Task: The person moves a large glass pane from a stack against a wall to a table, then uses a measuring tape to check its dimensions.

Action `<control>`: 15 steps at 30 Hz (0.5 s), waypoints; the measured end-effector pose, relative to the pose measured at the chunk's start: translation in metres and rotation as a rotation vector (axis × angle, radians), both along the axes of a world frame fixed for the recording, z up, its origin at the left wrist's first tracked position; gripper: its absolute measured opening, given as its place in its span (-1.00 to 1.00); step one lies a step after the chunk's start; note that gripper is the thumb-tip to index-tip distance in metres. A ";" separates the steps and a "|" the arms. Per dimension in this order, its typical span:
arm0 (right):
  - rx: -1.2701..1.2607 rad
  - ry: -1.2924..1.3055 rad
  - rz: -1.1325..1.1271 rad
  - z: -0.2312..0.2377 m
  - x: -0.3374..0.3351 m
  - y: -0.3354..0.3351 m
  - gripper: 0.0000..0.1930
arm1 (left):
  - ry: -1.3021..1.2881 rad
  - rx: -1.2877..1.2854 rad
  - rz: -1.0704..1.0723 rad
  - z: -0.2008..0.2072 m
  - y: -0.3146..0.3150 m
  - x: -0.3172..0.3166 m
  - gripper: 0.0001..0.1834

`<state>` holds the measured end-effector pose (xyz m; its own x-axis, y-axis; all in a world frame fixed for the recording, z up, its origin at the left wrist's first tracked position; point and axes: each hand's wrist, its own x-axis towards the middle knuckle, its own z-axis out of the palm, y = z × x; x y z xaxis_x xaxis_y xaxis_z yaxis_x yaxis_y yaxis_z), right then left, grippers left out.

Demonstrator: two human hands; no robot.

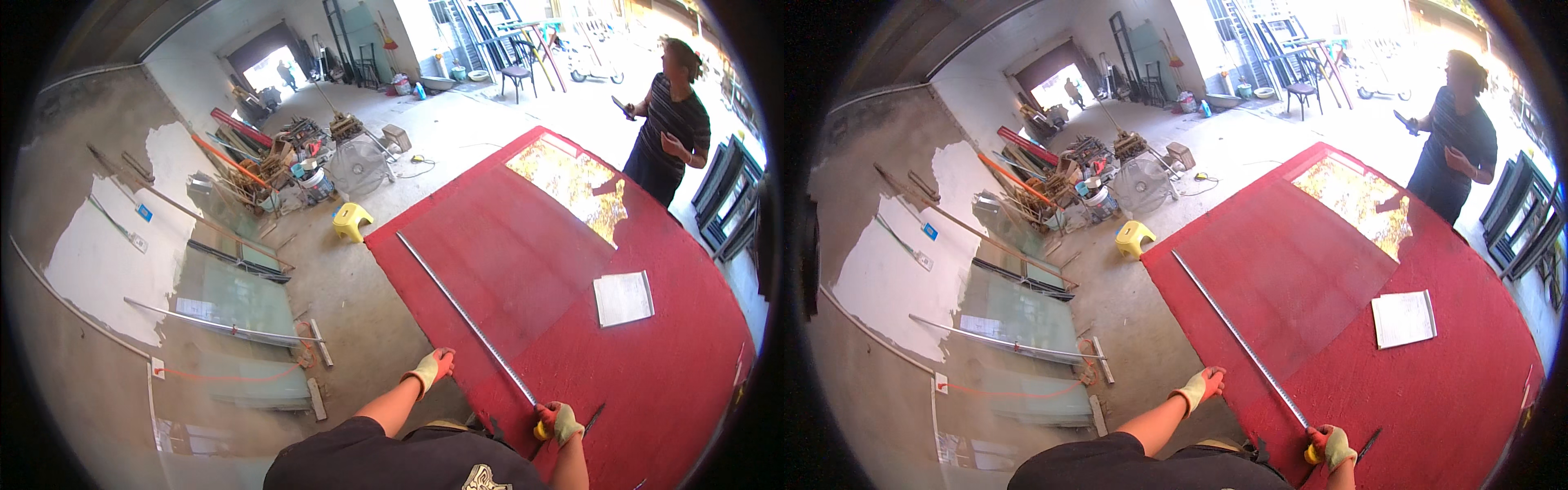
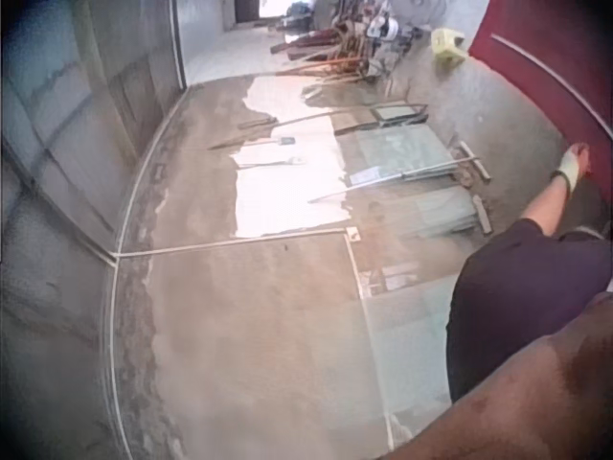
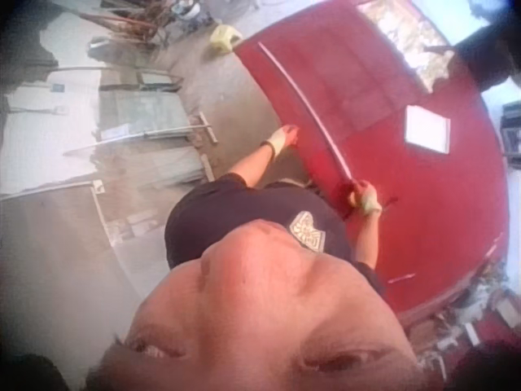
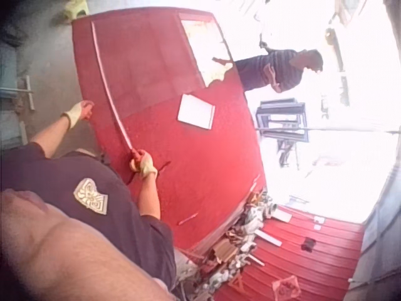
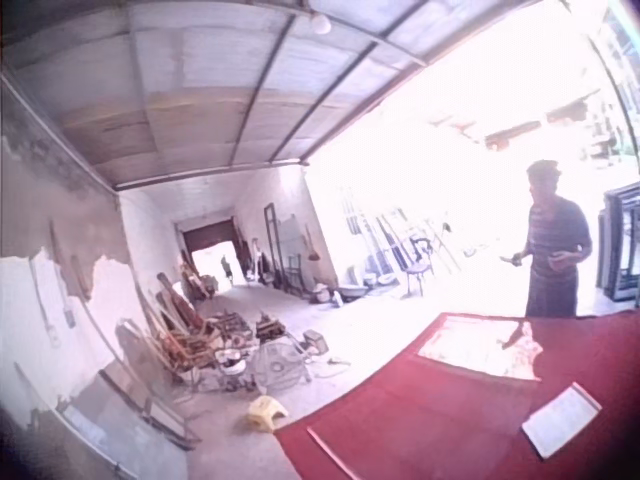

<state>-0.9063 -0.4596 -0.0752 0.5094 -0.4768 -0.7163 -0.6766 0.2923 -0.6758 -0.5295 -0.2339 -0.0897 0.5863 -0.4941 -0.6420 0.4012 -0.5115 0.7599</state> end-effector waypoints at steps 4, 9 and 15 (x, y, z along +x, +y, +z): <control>-0.099 0.072 0.056 -0.016 -0.014 -0.005 -0.56 | 0.151 -0.147 0.058 -0.017 0.028 -0.013 -0.64; -0.081 0.081 0.070 -0.009 -0.013 0.004 -0.54 | 0.237 -0.075 0.051 -0.017 0.066 -0.021 -0.68; -0.453 0.302 0.746 -0.024 -0.023 -0.005 -0.55 | 0.325 -0.201 -0.065 -0.023 0.064 0.002 -0.69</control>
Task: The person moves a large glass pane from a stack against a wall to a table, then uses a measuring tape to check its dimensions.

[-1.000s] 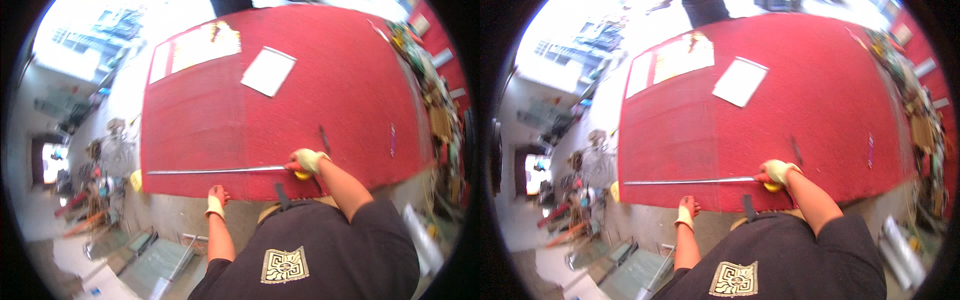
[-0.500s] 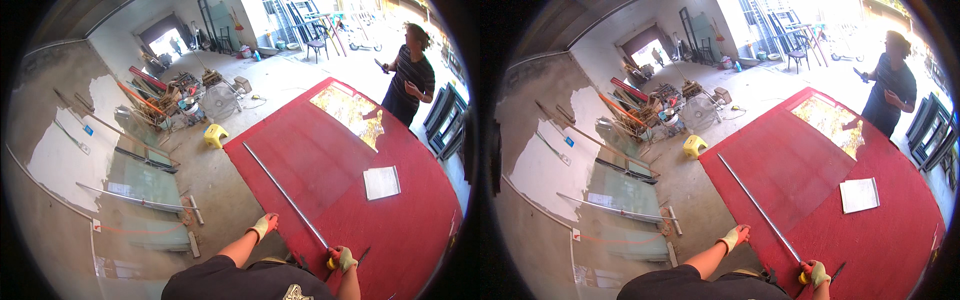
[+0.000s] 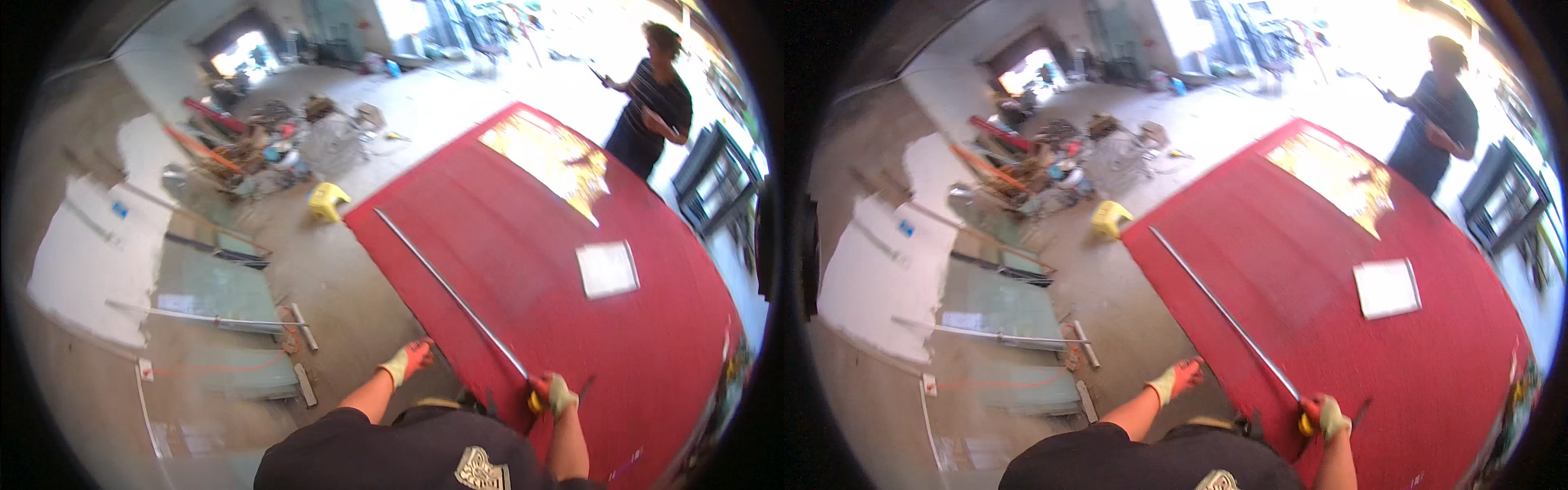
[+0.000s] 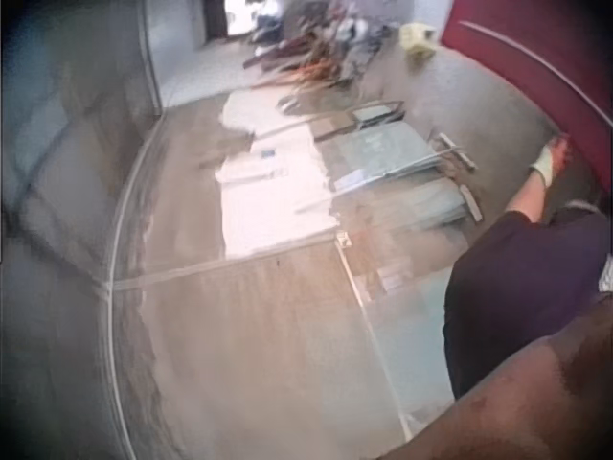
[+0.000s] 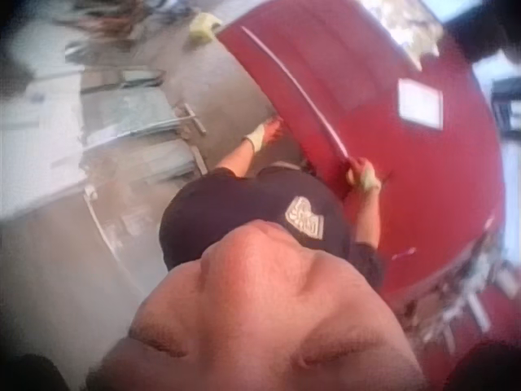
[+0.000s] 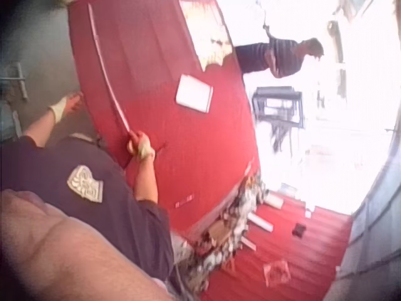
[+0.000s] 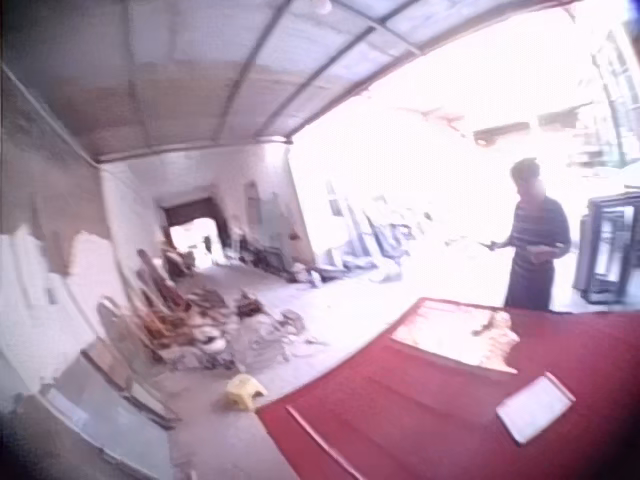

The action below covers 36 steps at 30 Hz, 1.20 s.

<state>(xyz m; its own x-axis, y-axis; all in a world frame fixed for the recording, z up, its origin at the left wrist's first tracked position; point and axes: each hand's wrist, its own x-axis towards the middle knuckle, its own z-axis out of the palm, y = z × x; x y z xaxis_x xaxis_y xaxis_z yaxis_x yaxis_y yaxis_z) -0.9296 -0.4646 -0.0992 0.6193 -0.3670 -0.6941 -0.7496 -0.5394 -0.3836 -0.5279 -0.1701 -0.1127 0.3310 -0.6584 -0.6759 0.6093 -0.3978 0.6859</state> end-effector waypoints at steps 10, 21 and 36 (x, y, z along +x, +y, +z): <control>0.478 -0.204 -0.516 0.020 0.008 0.018 -0.45 | -0.025 0.118 0.093 -0.004 -0.006 -0.012 -0.72; 0.419 -0.130 -0.546 0.057 0.018 0.028 -0.36 | -0.158 0.197 0.035 0.003 0.005 -0.014 -0.61; 0.383 -0.176 -0.387 0.068 0.025 0.020 -0.33 | -0.558 0.539 -0.953 -0.107 0.200 -0.078 -0.53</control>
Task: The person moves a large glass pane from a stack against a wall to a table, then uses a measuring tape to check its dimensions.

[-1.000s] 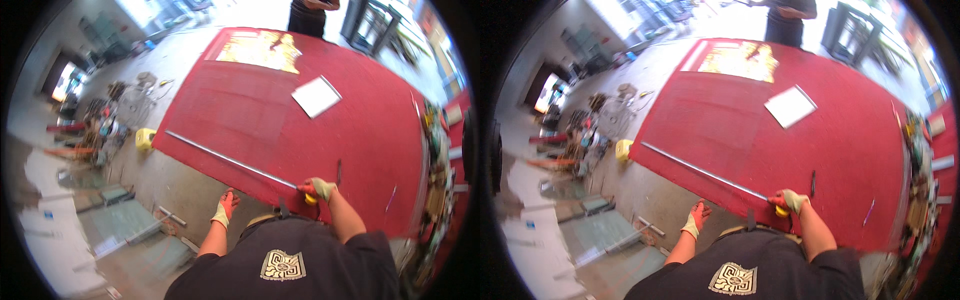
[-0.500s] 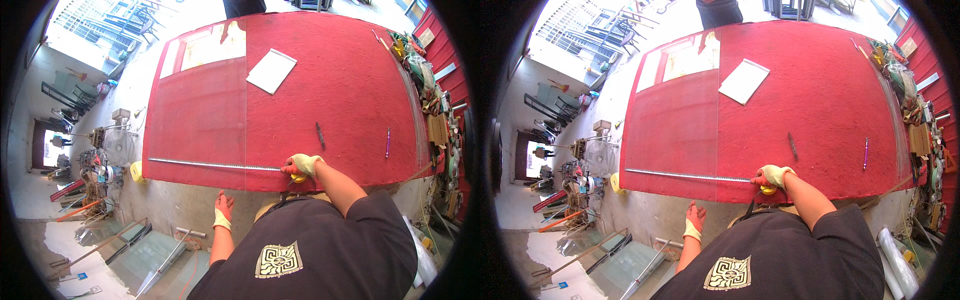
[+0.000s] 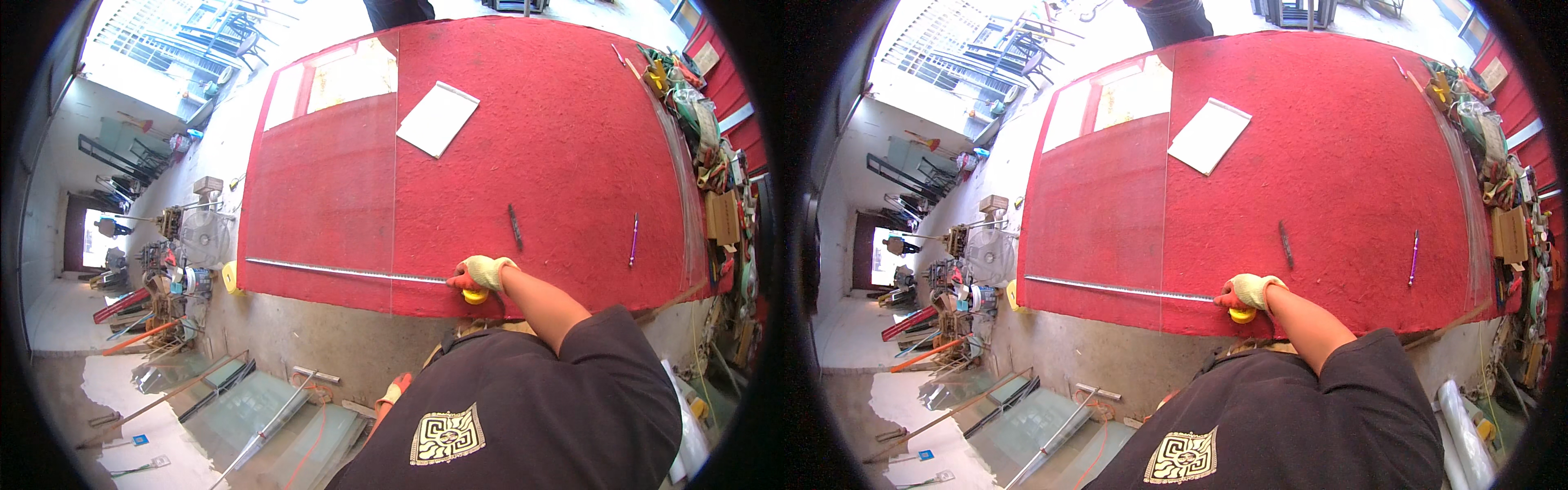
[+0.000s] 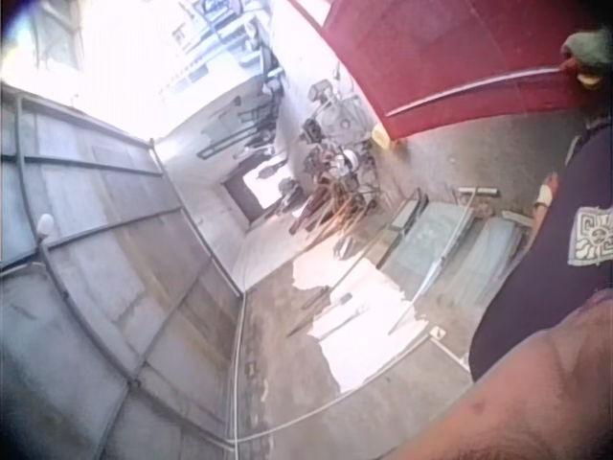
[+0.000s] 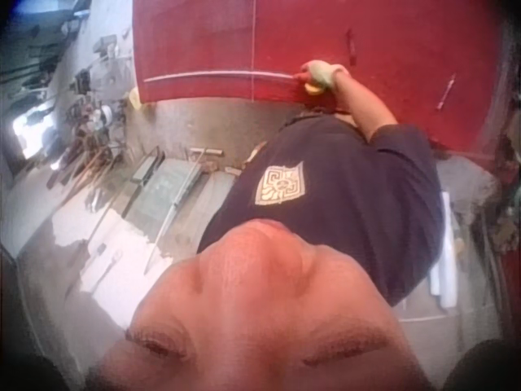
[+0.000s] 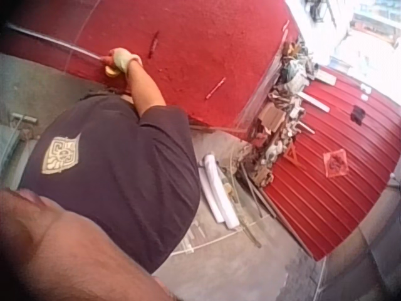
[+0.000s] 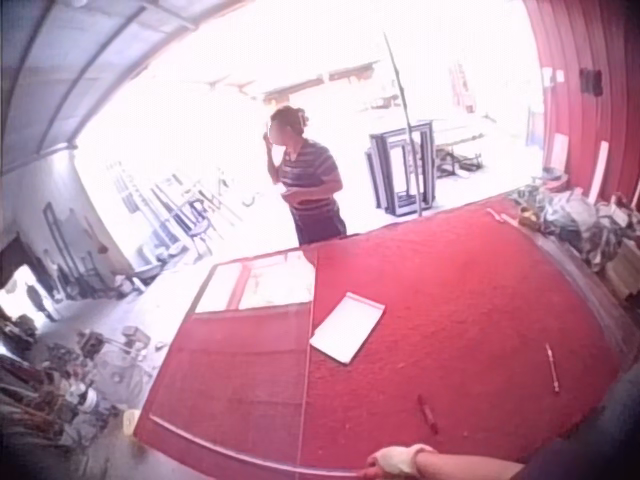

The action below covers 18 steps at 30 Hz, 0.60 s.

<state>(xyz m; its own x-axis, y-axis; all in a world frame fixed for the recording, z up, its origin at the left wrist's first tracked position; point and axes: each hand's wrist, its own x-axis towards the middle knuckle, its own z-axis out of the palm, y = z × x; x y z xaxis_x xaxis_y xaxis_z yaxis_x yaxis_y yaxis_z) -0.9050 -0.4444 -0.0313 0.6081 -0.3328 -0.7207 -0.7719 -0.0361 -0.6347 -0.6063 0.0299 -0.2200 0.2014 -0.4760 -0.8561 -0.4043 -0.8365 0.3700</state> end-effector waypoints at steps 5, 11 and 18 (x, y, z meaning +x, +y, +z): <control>-0.059 -0.017 -0.039 -0.019 -0.016 -0.002 -0.34 | 0.233 0.071 0.558 0.042 -0.037 -0.018 -0.44; -0.039 -0.020 -0.038 -0.032 -0.021 -0.006 -0.35 | 0.120 -0.016 0.715 0.094 -0.111 -0.051 -0.40; -0.136 -0.141 0.066 -0.017 -0.008 0.003 -0.28 | 0.089 -0.045 0.423 0.070 -0.073 -0.040 -0.36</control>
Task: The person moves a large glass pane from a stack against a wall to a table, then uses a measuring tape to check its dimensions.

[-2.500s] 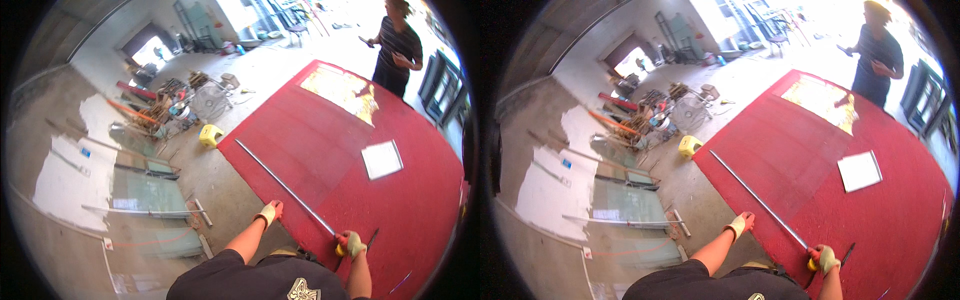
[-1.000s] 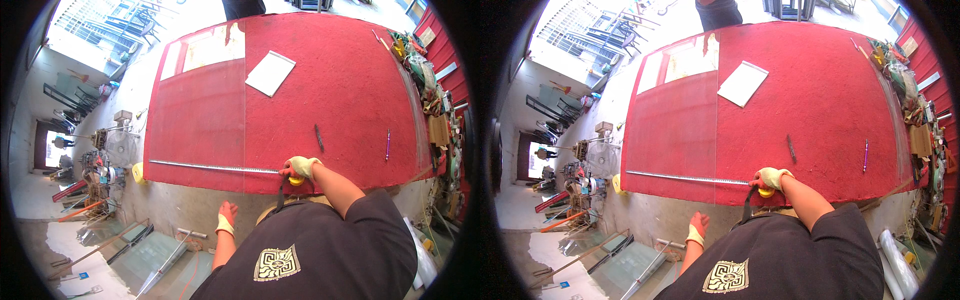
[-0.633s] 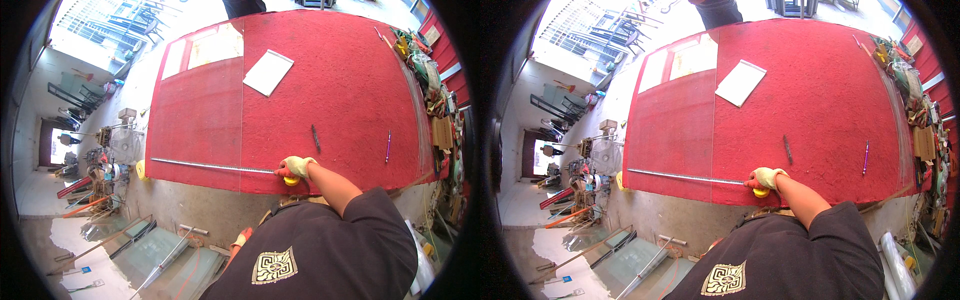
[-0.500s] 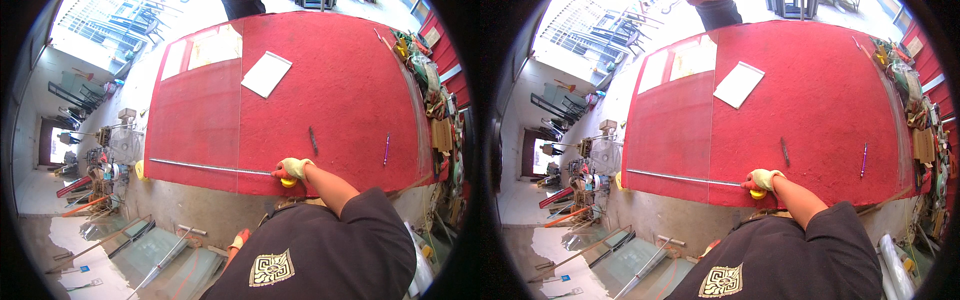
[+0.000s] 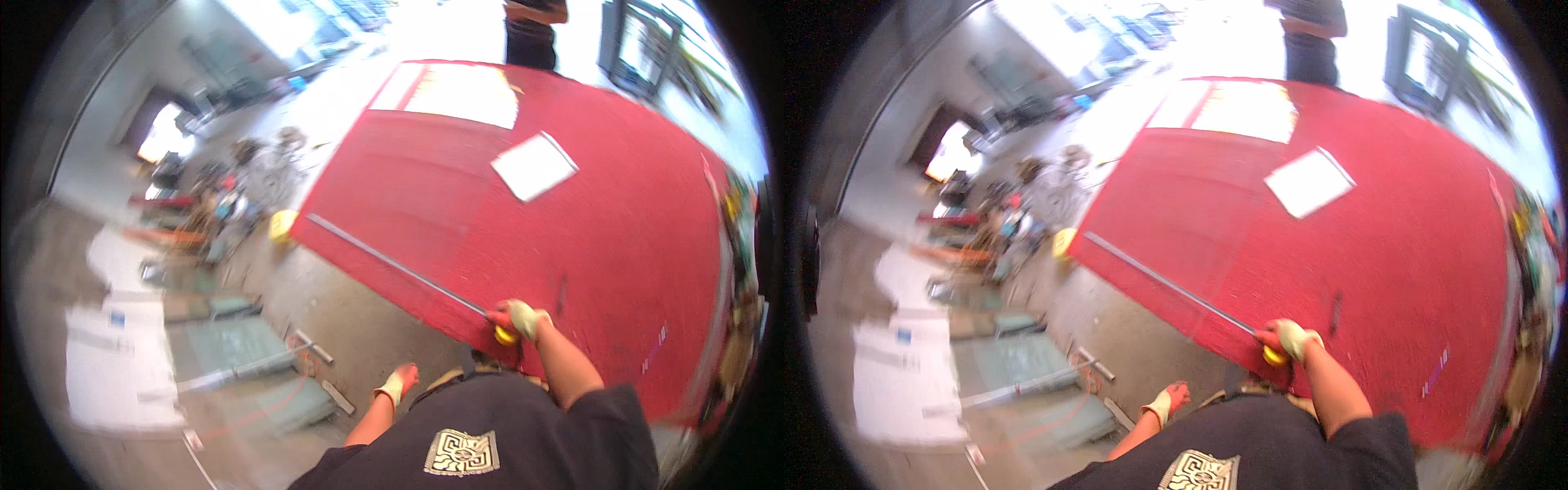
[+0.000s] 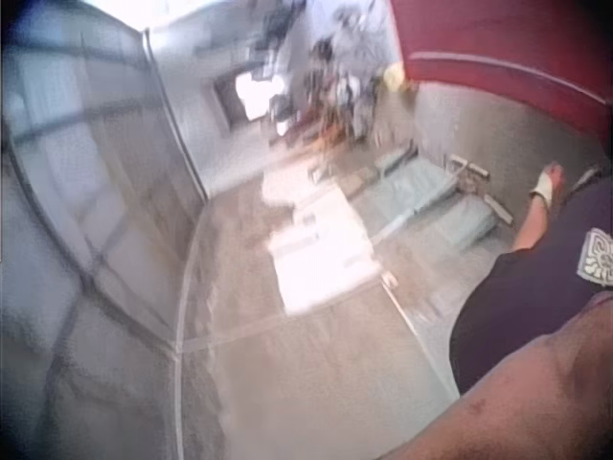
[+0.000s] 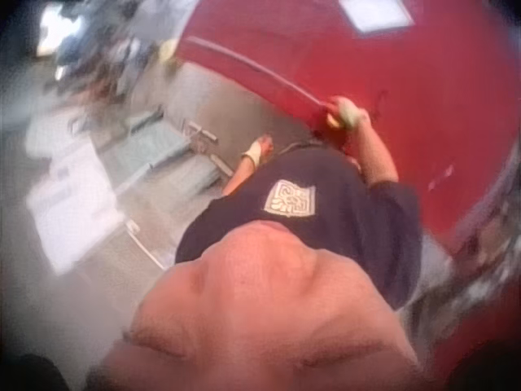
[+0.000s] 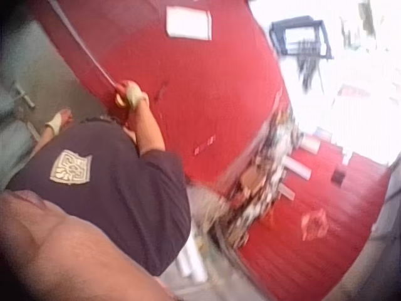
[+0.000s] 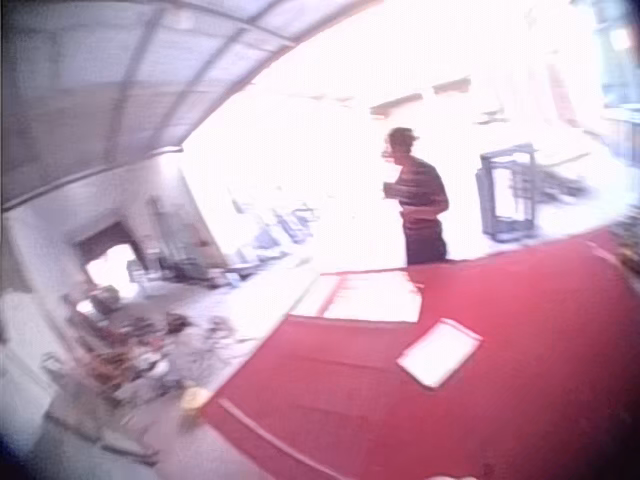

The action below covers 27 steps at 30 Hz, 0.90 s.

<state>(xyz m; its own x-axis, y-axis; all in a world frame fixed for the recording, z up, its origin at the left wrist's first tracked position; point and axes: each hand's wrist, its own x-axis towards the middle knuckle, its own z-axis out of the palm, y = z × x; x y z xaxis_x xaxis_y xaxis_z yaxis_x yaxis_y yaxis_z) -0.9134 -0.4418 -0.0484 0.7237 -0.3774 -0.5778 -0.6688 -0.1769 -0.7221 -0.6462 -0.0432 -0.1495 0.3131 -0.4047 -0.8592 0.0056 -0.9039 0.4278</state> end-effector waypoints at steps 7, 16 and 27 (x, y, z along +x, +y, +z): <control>0.328 -0.125 -0.178 -0.079 -0.005 0.001 -0.49 | -0.049 -0.050 0.233 -0.019 0.052 -0.029 -0.33; 0.513 -0.117 -0.197 -0.051 -0.018 -0.018 -0.58 | -0.105 0.023 0.269 -0.040 0.128 -0.112 -0.36; 0.658 -0.376 -0.156 0.044 0.089 0.032 -0.62 | -0.321 0.139 0.209 0.006 0.157 -0.151 -0.37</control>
